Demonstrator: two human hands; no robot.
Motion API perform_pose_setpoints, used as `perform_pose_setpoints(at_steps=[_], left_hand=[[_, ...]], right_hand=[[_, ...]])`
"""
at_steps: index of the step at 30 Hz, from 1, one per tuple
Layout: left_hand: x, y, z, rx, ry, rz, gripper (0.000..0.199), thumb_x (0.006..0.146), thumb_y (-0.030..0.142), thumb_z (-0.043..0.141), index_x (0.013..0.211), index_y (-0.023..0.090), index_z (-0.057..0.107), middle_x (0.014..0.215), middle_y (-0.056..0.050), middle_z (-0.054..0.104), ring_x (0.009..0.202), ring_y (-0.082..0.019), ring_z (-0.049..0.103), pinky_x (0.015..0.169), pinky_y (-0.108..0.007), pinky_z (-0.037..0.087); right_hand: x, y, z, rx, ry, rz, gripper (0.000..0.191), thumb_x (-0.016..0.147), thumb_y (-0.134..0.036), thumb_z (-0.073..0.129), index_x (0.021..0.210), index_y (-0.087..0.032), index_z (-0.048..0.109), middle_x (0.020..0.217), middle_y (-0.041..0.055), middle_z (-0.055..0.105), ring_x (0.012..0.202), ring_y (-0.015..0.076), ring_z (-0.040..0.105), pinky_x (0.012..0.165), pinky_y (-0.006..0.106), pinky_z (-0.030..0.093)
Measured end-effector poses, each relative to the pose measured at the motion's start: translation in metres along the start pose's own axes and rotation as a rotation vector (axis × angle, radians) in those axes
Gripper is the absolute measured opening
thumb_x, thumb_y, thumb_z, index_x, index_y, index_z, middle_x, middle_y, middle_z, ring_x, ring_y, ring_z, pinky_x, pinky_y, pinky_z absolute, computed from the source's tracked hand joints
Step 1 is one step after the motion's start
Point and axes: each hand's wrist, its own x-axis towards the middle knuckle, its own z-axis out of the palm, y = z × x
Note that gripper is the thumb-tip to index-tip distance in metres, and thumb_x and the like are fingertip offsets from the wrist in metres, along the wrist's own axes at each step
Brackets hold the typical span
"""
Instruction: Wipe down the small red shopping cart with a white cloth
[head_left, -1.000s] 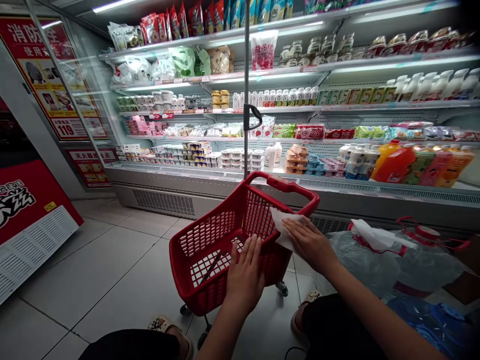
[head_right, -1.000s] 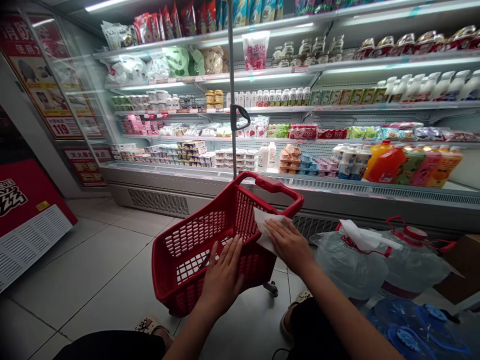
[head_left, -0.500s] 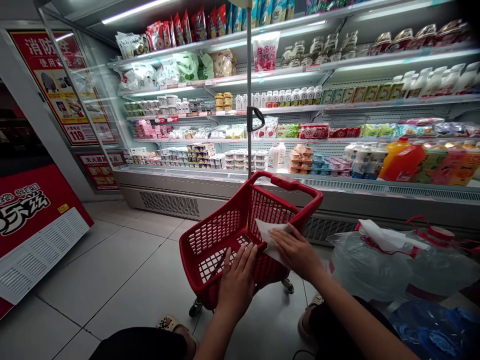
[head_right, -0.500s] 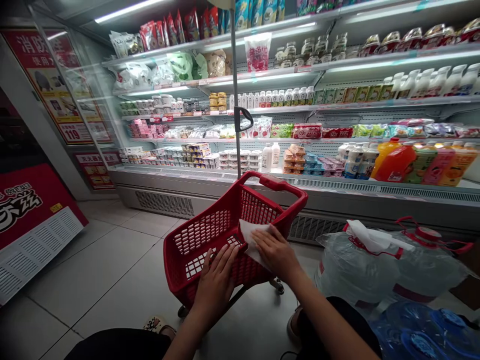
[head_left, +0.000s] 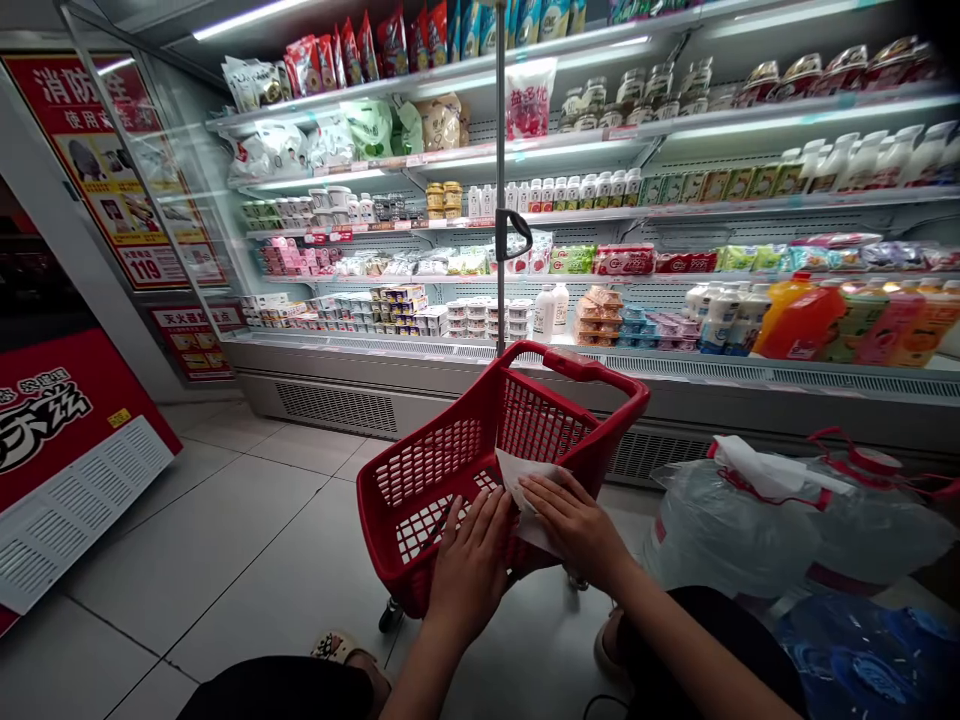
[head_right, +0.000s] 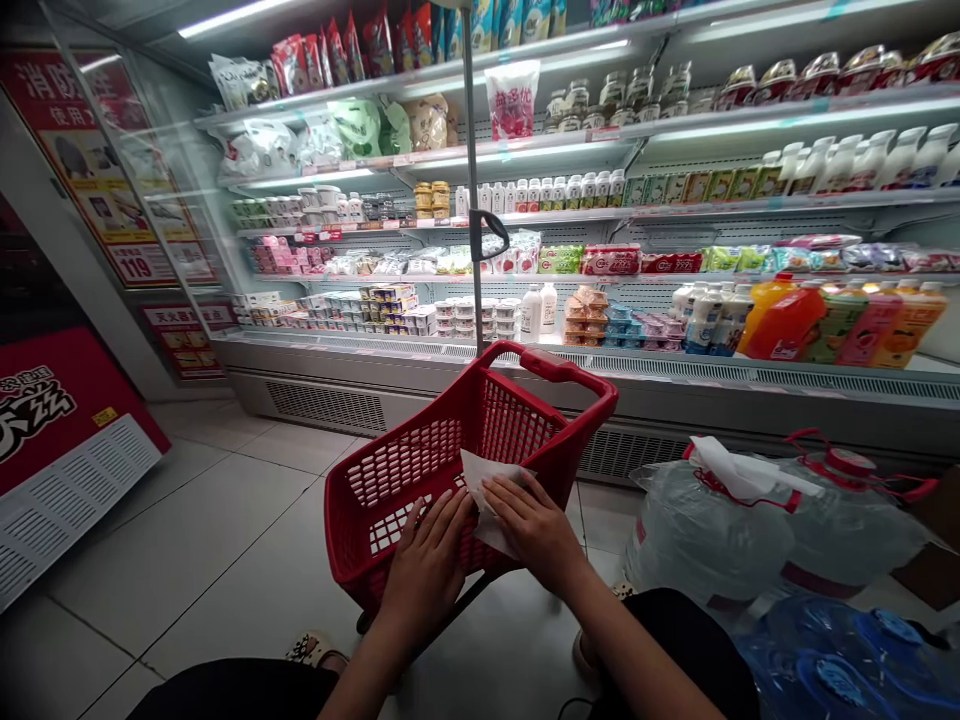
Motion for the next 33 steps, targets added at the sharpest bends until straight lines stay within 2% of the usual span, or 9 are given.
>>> perform_pose_setpoints(at_steps=[6,10,14,16,20,23,25,28,33], left_hand=[[-0.001,0.001,-0.003,0.003,-0.003,-0.005,0.084,0.092,0.014,0.049,0.168,0.024,0.016,0.170,0.002,0.033,0.158,-0.019,0.028,0.133,-0.045,0.002],[0.004,0.003,0.000,0.006,0.009,0.000,0.084,0.092,0.017,0.051,0.168,0.023,0.016,0.170,0.000,0.032,0.158,-0.021,0.027,0.133,-0.045,0.003],[0.009,0.002,0.004,0.049,0.022,0.027,0.083,0.093,0.021,0.050,0.168,0.018,0.015,0.172,-0.002,0.026,0.160,-0.022,0.022,0.133,-0.045,0.005],[0.008,-0.002,0.003,0.073,0.026,0.042,0.082,0.094,0.021,0.050,0.168,0.017,0.015,0.173,-0.004,0.024,0.160,-0.021,0.021,0.133,-0.043,0.008],[-0.008,-0.012,-0.008,0.114,0.039,-0.010,0.079,0.095,0.019,0.051,0.168,0.023,0.019,0.174,-0.005,0.021,0.160,-0.024,0.023,0.131,-0.044,0.015],[-0.027,-0.018,-0.017,0.137,0.043,-0.081,0.080,0.095,0.014,0.050,0.167,0.032,0.021,0.173,-0.003,0.024,0.158,-0.027,0.028,0.130,-0.050,0.017],[-0.034,-0.019,-0.018,0.136,0.043,-0.095,0.083,0.092,0.012,0.050,0.167,0.034,0.021,0.172,-0.003,0.028,0.157,-0.028,0.030,0.129,-0.052,0.018],[-0.037,-0.016,-0.013,0.119,0.062,-0.112,0.088,0.089,0.014,0.053,0.168,0.030,0.018,0.170,-0.005,0.033,0.156,-0.030,0.032,0.129,-0.054,0.017],[-0.033,-0.015,-0.007,0.110,0.072,-0.107,0.097,0.083,0.012,0.052,0.169,0.019,0.007,0.169,-0.007,0.036,0.155,-0.027,0.033,0.130,-0.050,0.015]], right_hand=[[-0.004,0.061,-0.030,-0.116,0.052,0.166,0.051,0.109,-0.021,0.041,0.160,-0.024,0.040,0.154,0.0050,0.055,0.142,0.0216,0.054,0.131,0.052,0.021],[0.001,0.035,-0.015,-0.112,0.074,0.208,0.050,0.108,-0.019,0.039,0.158,-0.020,0.044,0.151,0.0066,0.058,0.143,0.0223,0.052,0.128,0.050,0.029],[0.009,-0.016,0.008,-0.030,0.048,0.111,0.050,0.106,-0.017,0.043,0.156,-0.017,0.047,0.153,0.0068,0.057,0.144,0.0208,0.050,0.126,0.044,0.034],[0.012,-0.024,0.011,-0.002,0.047,0.067,0.049,0.106,-0.017,0.044,0.154,-0.018,0.049,0.153,0.0059,0.057,0.144,0.0195,0.050,0.128,0.043,0.031],[0.010,0.005,-0.001,0.010,0.026,0.007,0.046,0.107,-0.016,0.042,0.152,-0.023,0.052,0.149,0.0026,0.061,0.140,0.0164,0.055,0.132,0.044,0.019],[0.005,0.035,-0.012,-0.030,0.026,0.095,0.045,0.109,-0.020,0.041,0.153,-0.023,0.051,0.150,0.0034,0.060,0.138,0.0179,0.057,0.132,0.048,0.014],[0.003,0.041,-0.013,-0.056,0.026,0.158,0.045,0.109,-0.021,0.040,0.153,-0.022,0.051,0.152,0.0045,0.058,0.141,0.0202,0.054,0.132,0.051,0.014],[0.005,0.022,-0.003,-0.042,0.049,0.200,0.044,0.109,-0.022,0.039,0.151,-0.021,0.054,0.150,0.0043,0.059,0.142,0.0210,0.053,0.130,0.049,0.019],[0.019,-0.043,0.020,0.044,0.044,0.136,0.045,0.108,-0.020,0.041,0.152,-0.023,0.053,0.150,0.0031,0.060,0.141,0.0188,0.054,0.128,0.044,0.028]])
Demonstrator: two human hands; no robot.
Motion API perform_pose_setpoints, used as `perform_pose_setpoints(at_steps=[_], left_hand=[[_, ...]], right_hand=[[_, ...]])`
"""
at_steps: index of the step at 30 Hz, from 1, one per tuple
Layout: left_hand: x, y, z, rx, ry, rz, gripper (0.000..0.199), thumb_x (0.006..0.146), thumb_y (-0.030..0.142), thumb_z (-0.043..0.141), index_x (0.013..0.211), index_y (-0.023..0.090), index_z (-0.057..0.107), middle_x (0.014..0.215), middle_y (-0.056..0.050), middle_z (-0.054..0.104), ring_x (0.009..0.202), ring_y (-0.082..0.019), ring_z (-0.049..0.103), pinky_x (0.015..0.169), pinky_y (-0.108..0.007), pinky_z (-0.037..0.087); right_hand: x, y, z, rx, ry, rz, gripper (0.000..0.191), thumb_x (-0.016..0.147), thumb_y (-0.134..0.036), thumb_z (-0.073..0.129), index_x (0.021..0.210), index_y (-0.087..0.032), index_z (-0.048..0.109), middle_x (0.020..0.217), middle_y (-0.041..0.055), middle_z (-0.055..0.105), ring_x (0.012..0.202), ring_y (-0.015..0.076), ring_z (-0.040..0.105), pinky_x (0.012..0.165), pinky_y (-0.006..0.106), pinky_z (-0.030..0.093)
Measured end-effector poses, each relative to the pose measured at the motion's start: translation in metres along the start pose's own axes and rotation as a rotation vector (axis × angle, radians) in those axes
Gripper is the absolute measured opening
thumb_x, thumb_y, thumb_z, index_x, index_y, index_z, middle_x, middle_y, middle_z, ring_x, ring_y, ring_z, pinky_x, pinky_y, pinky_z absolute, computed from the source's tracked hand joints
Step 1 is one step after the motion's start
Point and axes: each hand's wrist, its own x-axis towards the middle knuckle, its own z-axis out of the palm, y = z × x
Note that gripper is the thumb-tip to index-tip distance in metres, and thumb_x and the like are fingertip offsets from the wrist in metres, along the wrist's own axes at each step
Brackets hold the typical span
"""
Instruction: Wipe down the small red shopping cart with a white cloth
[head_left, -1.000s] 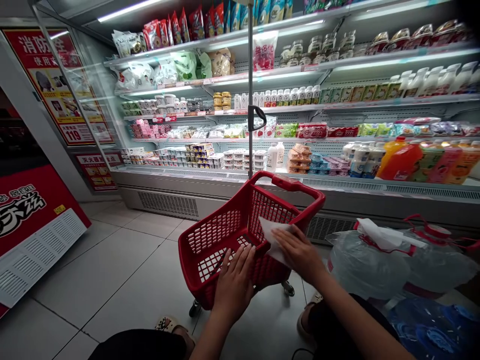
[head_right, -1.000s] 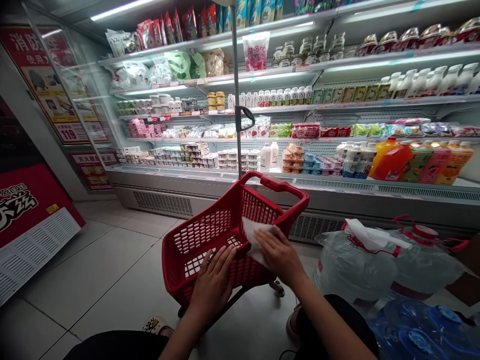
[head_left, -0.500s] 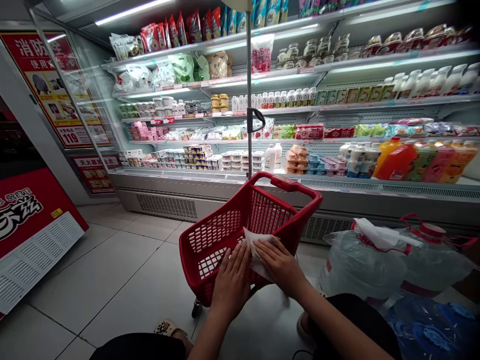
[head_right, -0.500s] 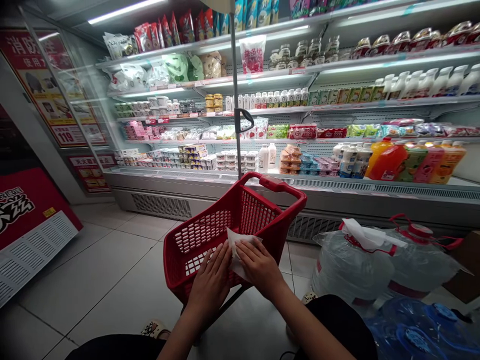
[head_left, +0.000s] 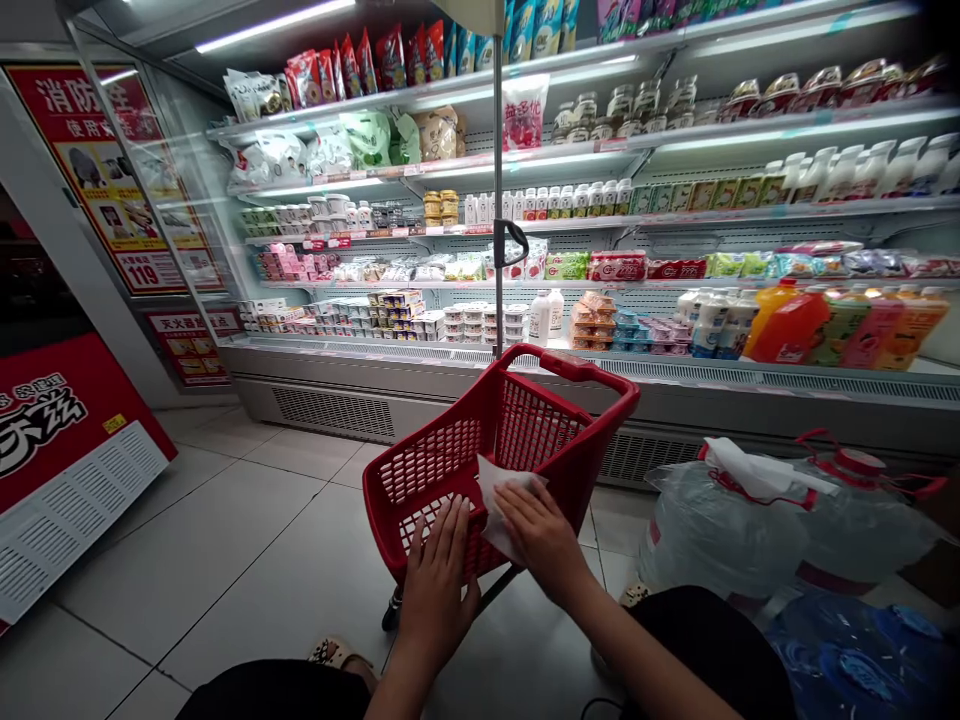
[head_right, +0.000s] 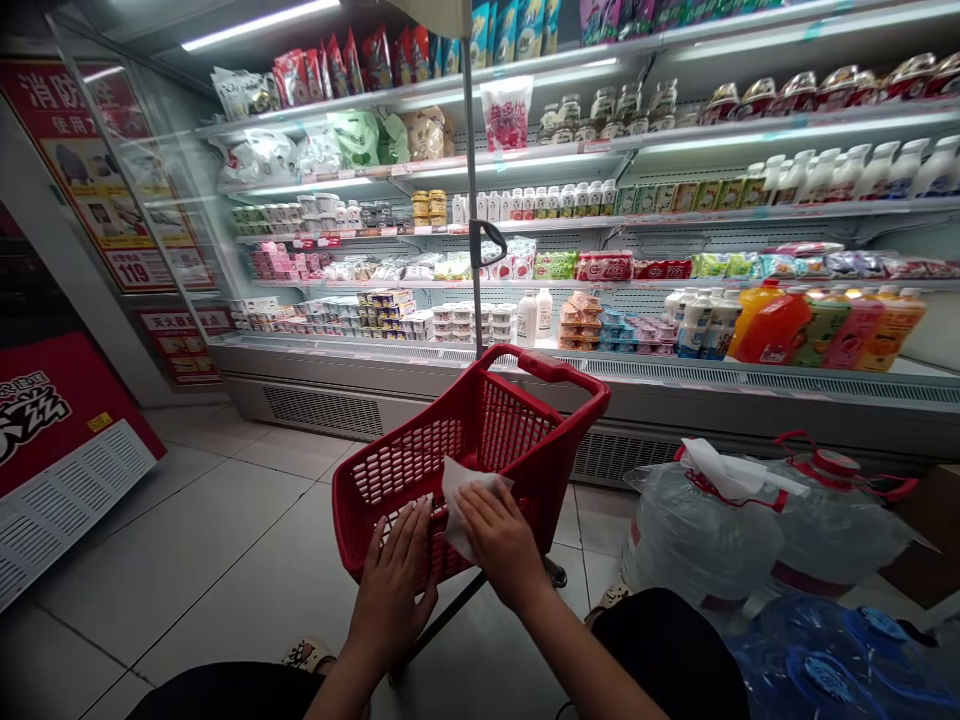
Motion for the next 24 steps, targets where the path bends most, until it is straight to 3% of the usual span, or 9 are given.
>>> perform_pose_setpoints(at_steps=[2,4,10,13,16,21,24], left_hand=[[0.000,-0.003,-0.001,0.004,0.001,0.016,0.097,0.083,0.010,0.050,0.169,0.017,0.006,0.168,-0.007,0.037,0.155,-0.025,0.035,0.130,-0.048,0.017],[-0.002,-0.007,-0.002,0.011,0.008,0.033,0.094,0.085,0.010,0.048,0.169,0.018,0.007,0.167,-0.007,0.039,0.153,-0.024,0.037,0.129,-0.046,0.020],[-0.004,-0.008,-0.001,-0.013,0.038,0.047,0.087,0.091,0.012,0.047,0.169,0.019,0.007,0.163,-0.007,0.047,0.151,-0.023,0.041,0.128,-0.044,0.023],[-0.002,-0.003,0.000,-0.015,0.048,0.036,0.087,0.091,0.012,0.048,0.168,0.018,0.009,0.163,-0.006,0.046,0.152,-0.023,0.039,0.129,-0.043,0.019],[-0.001,0.002,-0.001,-0.008,0.045,0.031,0.088,0.089,0.013,0.049,0.168,0.017,0.010,0.165,-0.006,0.044,0.153,-0.023,0.037,0.130,-0.043,0.014],[-0.002,0.000,-0.001,0.015,0.029,0.030,0.094,0.084,0.012,0.050,0.168,0.015,0.009,0.166,-0.009,0.040,0.155,-0.024,0.035,0.130,-0.044,0.013],[-0.004,-0.004,-0.002,0.026,0.028,0.027,0.094,0.084,0.012,0.050,0.168,0.015,0.008,0.167,-0.010,0.038,0.156,-0.025,0.033,0.129,-0.045,0.017]], right_hand=[[0.001,-0.011,0.003,0.021,-0.010,-0.046,0.046,0.108,-0.019,0.041,0.152,-0.024,0.053,0.151,0.0020,0.059,0.141,0.0174,0.053,0.129,0.043,0.026],[0.003,-0.004,-0.001,0.035,-0.005,-0.090,0.044,0.109,-0.020,0.042,0.151,-0.025,0.054,0.149,0.0006,0.061,0.139,0.0162,0.055,0.130,0.043,0.022],[0.004,0.074,-0.029,-0.064,-0.010,-0.025,0.041,0.110,-0.022,0.040,0.147,-0.025,0.058,0.144,0.0029,0.065,0.132,0.0179,0.062,0.131,0.049,0.018],[0.003,0.084,-0.031,-0.116,-0.001,0.057,0.042,0.110,-0.023,0.038,0.147,-0.023,0.059,0.145,0.0050,0.064,0.136,0.0212,0.059,0.130,0.052,0.021],[0.002,0.056,-0.017,-0.103,0.036,0.092,0.041,0.109,-0.021,0.039,0.144,-0.020,0.061,0.143,0.0060,0.066,0.138,0.0217,0.058,0.128,0.049,0.026],[0.003,-0.019,0.008,0.003,0.017,-0.008,0.043,0.107,-0.018,0.043,0.146,-0.020,0.059,0.146,0.0056,0.064,0.139,0.0197,0.056,0.126,0.044,0.034],[0.003,-0.040,0.013,0.074,0.033,-0.042,0.043,0.107,-0.021,0.045,0.147,-0.020,0.058,0.145,0.0055,0.065,0.138,0.0191,0.057,0.126,0.043,0.035]])
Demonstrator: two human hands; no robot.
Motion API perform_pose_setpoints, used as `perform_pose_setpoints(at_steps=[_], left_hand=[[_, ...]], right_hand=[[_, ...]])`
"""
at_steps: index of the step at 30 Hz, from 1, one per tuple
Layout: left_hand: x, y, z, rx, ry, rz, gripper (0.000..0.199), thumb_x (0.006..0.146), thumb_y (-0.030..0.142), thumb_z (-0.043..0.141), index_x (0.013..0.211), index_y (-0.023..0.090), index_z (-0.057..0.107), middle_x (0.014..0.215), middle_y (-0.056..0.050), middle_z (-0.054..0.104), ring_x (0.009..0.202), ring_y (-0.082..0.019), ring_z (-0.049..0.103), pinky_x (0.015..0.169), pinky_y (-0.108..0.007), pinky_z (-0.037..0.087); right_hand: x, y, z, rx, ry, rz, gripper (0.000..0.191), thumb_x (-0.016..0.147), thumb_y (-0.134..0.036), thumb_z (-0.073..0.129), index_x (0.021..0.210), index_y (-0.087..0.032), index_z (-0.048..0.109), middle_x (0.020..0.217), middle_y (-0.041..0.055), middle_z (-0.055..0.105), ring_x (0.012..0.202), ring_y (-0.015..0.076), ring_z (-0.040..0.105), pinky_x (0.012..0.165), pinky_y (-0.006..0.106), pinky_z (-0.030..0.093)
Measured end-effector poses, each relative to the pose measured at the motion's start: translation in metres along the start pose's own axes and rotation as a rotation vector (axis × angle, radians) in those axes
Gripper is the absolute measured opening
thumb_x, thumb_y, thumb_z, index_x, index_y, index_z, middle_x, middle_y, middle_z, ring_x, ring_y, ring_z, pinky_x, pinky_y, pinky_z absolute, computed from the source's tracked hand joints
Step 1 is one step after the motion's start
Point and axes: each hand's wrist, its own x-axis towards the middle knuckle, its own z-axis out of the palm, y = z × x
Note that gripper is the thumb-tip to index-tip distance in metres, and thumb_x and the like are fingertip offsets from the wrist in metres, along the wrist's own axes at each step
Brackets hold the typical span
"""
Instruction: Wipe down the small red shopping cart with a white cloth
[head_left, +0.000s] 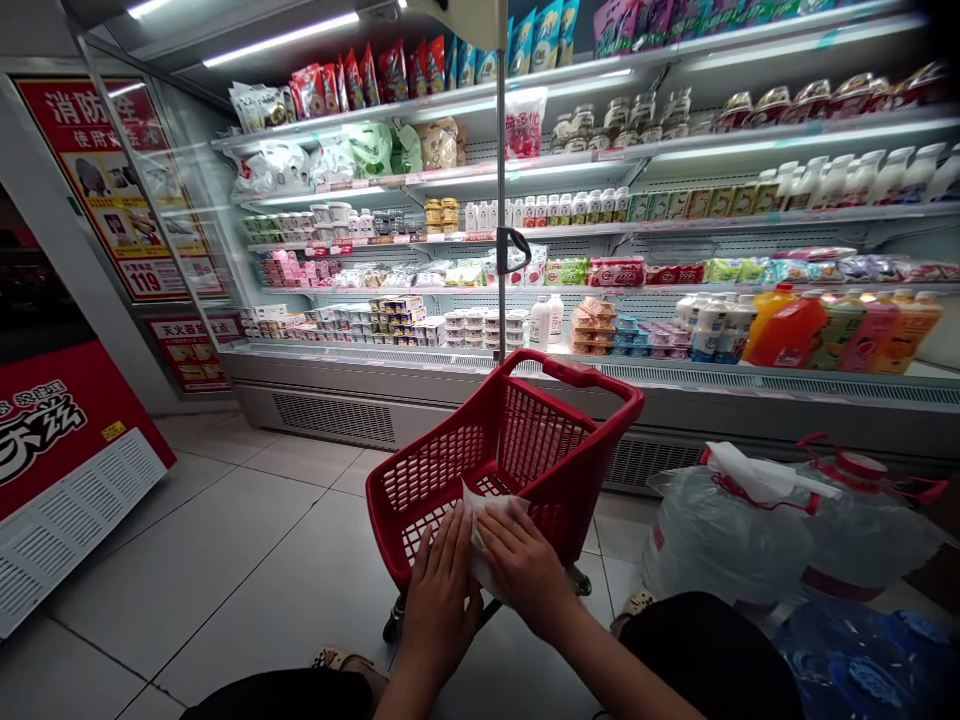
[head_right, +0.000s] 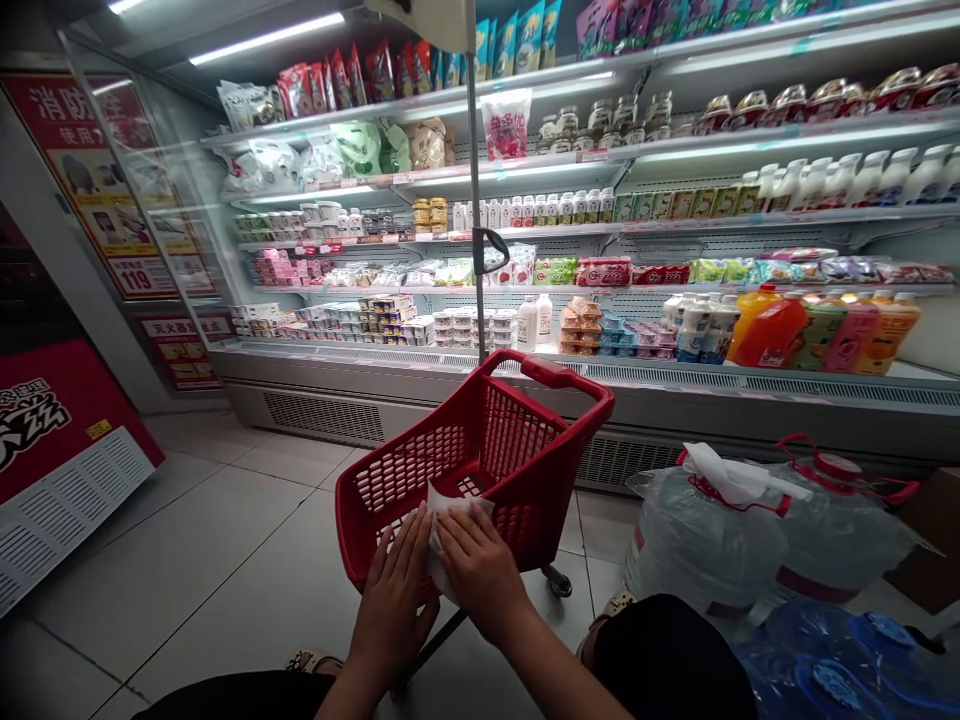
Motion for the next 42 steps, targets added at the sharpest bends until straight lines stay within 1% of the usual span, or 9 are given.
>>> perform_pose_setpoints(at_steps=[5,11,14,21,24,28,33,38,42], left_hand=[[-0.003,-0.005,-0.001,-0.039,-0.006,0.016,0.093,0.085,0.011,0.048,0.168,0.015,0.006,0.167,-0.009,0.038,0.156,-0.024,0.033,0.129,-0.044,0.021],[0.002,-0.001,-0.001,-0.096,-0.008,-0.002,0.085,0.093,0.013,0.045,0.168,0.016,0.005,0.167,-0.009,0.039,0.156,-0.022,0.033,0.128,-0.043,0.024],[0.006,0.002,0.001,-0.081,-0.004,-0.001,0.087,0.092,0.014,0.047,0.168,0.015,0.005,0.168,-0.010,0.037,0.156,-0.023,0.032,0.129,-0.044,0.022],[0.009,-0.002,0.004,-0.023,-0.031,0.026,0.095,0.084,0.011,0.050,0.168,0.016,0.006,0.170,-0.011,0.032,0.156,-0.026,0.032,0.129,-0.047,0.023],[0.006,-0.012,0.003,-0.006,-0.035,0.048,0.089,0.089,0.012,0.049,0.168,0.018,0.009,0.170,-0.009,0.032,0.156,-0.025,0.033,0.127,-0.046,0.028],[-0.005,-0.031,-0.002,-0.006,-0.039,-0.044,0.079,0.095,0.014,0.050,0.167,0.032,0.021,0.172,-0.005,0.028,0.156,-0.029,0.034,0.123,-0.051,0.037],[-0.013,-0.041,-0.004,-0.083,-0.073,-0.082,0.079,0.095,0.015,0.052,0.166,0.035,0.022,0.167,-0.005,0.039,0.142,-0.027,0.054,0.116,-0.046,0.048],[-0.004,-0.017,0.002,-0.070,-0.038,-0.114,0.083,0.094,0.013,0.052,0.167,0.033,0.018,0.170,-0.007,0.031,0.140,-0.030,0.056,0.116,-0.048,0.048],[-0.003,0.004,0.006,-0.059,0.004,-0.148,0.089,0.092,0.012,0.054,0.168,0.030,0.012,0.173,-0.009,0.022,0.144,-0.033,0.051,0.116,-0.051,0.047]], right_hand=[[-0.003,0.044,-0.019,0.001,-0.016,-0.070,0.043,0.107,-0.022,0.047,0.149,-0.027,0.056,0.141,0.0023,0.068,0.132,0.0167,0.062,0.131,0.045,0.025],[-0.007,0.115,-0.053,-0.165,-0.045,0.064,0.043,0.109,-0.022,0.041,0.150,-0.022,0.055,0.147,0.0042,0.063,0.136,0.0197,0.059,0.131,0.050,0.022],[-0.006,0.098,-0.041,-0.180,-0.011,0.112,0.042,0.109,-0.020,0.041,0.146,-0.018,0.059,0.145,0.0064,0.064,0.138,0.0221,0.057,0.128,0.049,0.029],[-0.001,0.011,0.001,-0.014,-0.030,-0.020,0.049,0.104,-0.016,0.045,0.152,-0.020,0.054,0.147,0.0066,0.063,0.139,0.0196,0.056,0.125,0.044,0.037],[-0.004,0.024,-0.007,-0.010,-0.037,-0.048,0.049,0.105,-0.016,0.043,0.153,-0.023,0.052,0.147,0.0043,0.063,0.138,0.0181,0.057,0.128,0.045,0.031],[-0.012,0.077,-0.028,-0.104,-0.043,-0.009,0.052,0.107,-0.016,0.041,0.157,-0.027,0.046,0.149,0.0039,0.060,0.137,0.0182,0.058,0.129,0.047,0.028],[-0.017,0.119,-0.032,-0.165,-0.045,0.068,0.052,0.109,-0.020,0.038,0.161,-0.025,0.038,0.156,0.0040,0.054,0.145,0.0207,0.050,0.127,0.049,0.033],[-0.013,0.113,-0.016,-0.165,0.028,0.196,0.051,0.110,-0.022,0.036,0.161,-0.022,0.039,0.153,0.0067,0.057,0.145,0.0229,0.050,0.123,0.051,0.038],[-0.013,0.071,-0.004,-0.116,0.016,0.145,0.051,0.108,-0.019,0.038,0.159,-0.022,0.043,0.149,0.0065,0.061,0.142,0.0222,0.053,0.122,0.049,0.041]])
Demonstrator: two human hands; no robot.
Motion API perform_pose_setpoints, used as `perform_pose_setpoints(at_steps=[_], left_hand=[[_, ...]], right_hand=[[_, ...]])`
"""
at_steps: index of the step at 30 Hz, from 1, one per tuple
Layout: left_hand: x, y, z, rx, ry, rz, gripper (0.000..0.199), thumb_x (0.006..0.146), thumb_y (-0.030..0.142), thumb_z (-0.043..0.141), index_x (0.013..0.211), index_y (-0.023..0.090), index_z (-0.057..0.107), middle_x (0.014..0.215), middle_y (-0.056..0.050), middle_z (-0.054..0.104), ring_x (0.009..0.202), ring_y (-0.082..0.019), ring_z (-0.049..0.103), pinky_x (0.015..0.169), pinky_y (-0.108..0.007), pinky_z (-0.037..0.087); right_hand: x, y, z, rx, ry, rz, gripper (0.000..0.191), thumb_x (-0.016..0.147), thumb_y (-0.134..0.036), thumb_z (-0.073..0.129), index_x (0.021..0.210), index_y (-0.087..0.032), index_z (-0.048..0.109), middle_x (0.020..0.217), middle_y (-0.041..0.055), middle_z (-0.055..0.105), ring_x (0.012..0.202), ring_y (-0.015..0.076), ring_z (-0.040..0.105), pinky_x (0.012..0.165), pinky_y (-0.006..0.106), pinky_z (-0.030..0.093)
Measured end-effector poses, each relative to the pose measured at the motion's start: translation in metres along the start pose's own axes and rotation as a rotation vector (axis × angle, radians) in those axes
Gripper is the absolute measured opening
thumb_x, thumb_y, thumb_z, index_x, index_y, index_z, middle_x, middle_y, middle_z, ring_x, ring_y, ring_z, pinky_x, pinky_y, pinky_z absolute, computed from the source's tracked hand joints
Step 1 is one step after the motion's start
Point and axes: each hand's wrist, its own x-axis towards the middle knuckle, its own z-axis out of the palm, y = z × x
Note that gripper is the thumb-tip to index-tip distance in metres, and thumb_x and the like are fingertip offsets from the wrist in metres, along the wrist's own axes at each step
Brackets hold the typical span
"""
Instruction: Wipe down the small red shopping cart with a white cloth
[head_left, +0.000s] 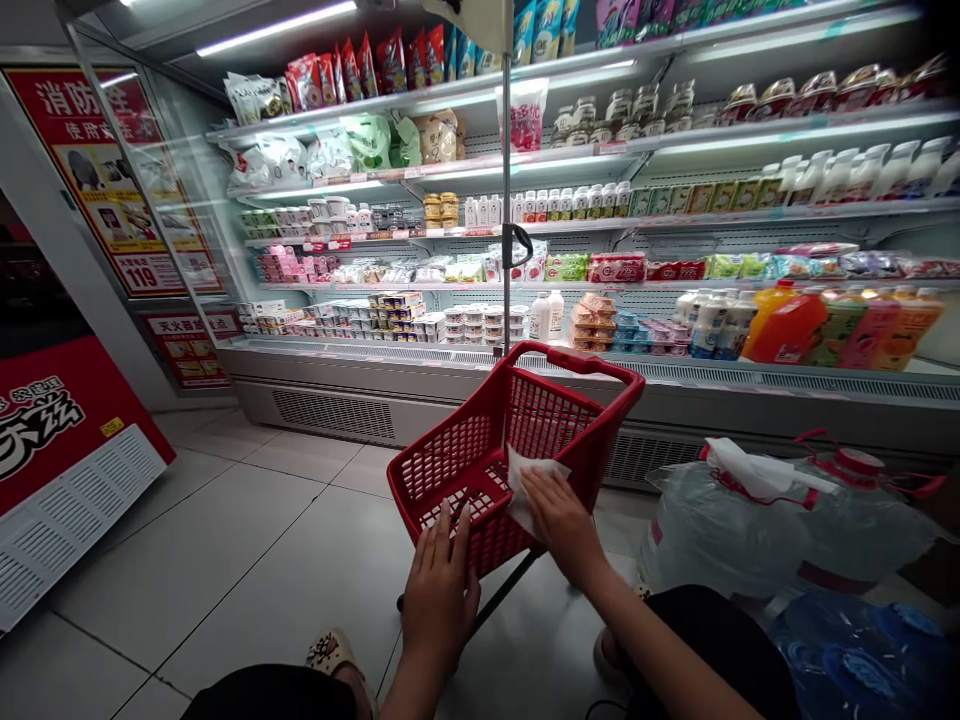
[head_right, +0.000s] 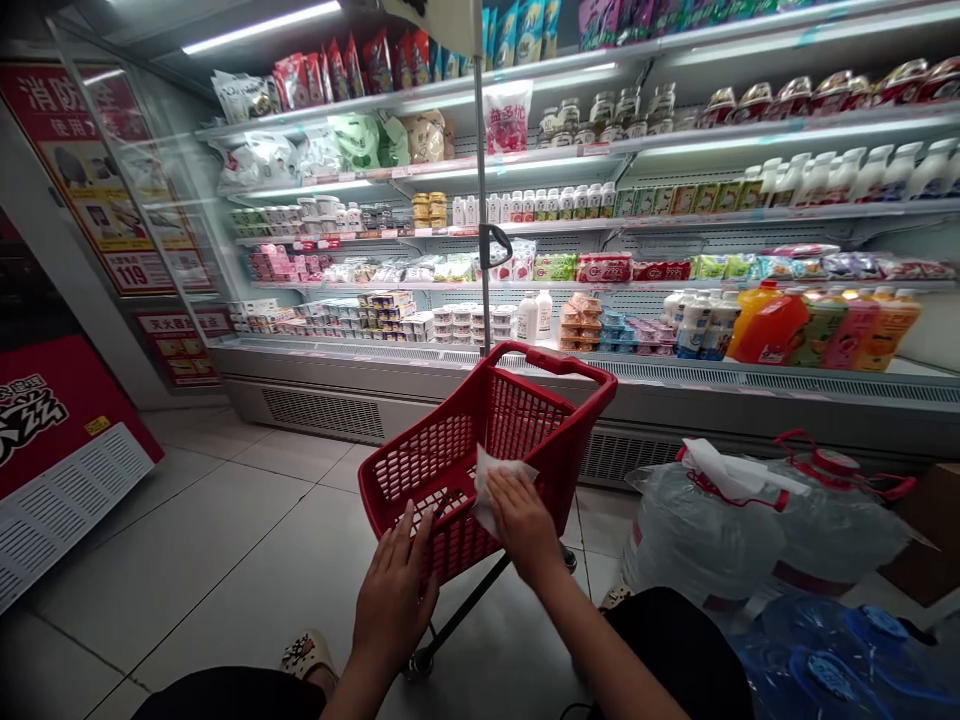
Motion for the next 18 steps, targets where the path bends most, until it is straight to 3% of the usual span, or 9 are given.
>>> perform_pose_setpoints(at_steps=[3,6,10,14,16,18], left_hand=[[-0.004,0.005,0.000,0.017,-0.002,-0.003,0.093,0.088,0.008,0.053,0.169,0.029,0.011,0.174,-0.010,0.017,0.147,-0.033,0.048,0.118,-0.051,0.045],[-0.006,0.000,-0.001,0.042,-0.029,0.012,0.091,0.088,0.006,0.051,0.168,0.027,0.015,0.174,-0.010,0.019,0.148,-0.031,0.047,0.119,-0.050,0.045],[-0.005,-0.011,-0.004,0.060,-0.061,0.050,0.085,0.091,0.005,0.047,0.167,0.029,0.020,0.171,-0.010,0.030,0.144,-0.027,0.052,0.118,-0.046,0.046],[-0.005,-0.009,-0.004,0.047,-0.068,0.060,0.084,0.093,0.006,0.046,0.168,0.029,0.018,0.170,-0.008,0.032,0.144,-0.026,0.052,0.117,-0.045,0.047],[-0.005,-0.002,-0.004,0.038,-0.061,0.057,0.084,0.093,0.005,0.046,0.168,0.029,0.016,0.170,-0.008,0.032,0.145,-0.026,0.051,0.118,-0.045,0.046],[-0.005,0.010,-0.002,0.032,-0.038,0.037,0.085,0.093,0.006,0.048,0.168,0.029,0.016,0.171,-0.009,0.030,0.144,-0.028,0.051,0.118,-0.047,0.046]], right_hand=[[-0.007,-0.038,0.000,0.054,-0.055,-0.075,0.053,0.107,-0.018,0.040,0.160,-0.021,0.041,0.154,0.0061,0.056,0.145,0.0209,0.049,0.122,0.046,0.042],[-0.008,-0.046,-0.003,0.088,-0.093,-0.143,0.053,0.107,-0.018,0.040,0.160,-0.023,0.040,0.156,0.0040,0.053,0.147,0.0184,0.047,0.125,0.045,0.036],[-0.006,0.005,-0.011,0.044,-0.067,-0.155,0.053,0.108,-0.017,0.038,0.160,-0.027,0.039,0.154,0.0027,0.055,0.142,0.0161,0.052,0.130,0.046,0.026],[-0.006,0.067,-0.020,-0.061,-0.063,-0.062,0.055,0.110,-0.021,0.037,0.164,-0.027,0.030,0.158,0.0035,0.051,0.146,0.0180,0.048,0.129,0.048,0.027],[-0.007,0.076,-0.019,-0.081,-0.048,-0.002,0.055,0.110,-0.023,0.036,0.165,-0.027,0.028,0.159,0.0042,0.050,0.148,0.0199,0.046,0.127,0.049,0.030],[-0.007,0.067,-0.012,-0.088,-0.010,0.059,0.055,0.110,-0.023,0.035,0.165,-0.024,0.029,0.158,0.0064,0.051,0.148,0.0222,0.045,0.125,0.050,0.034]])
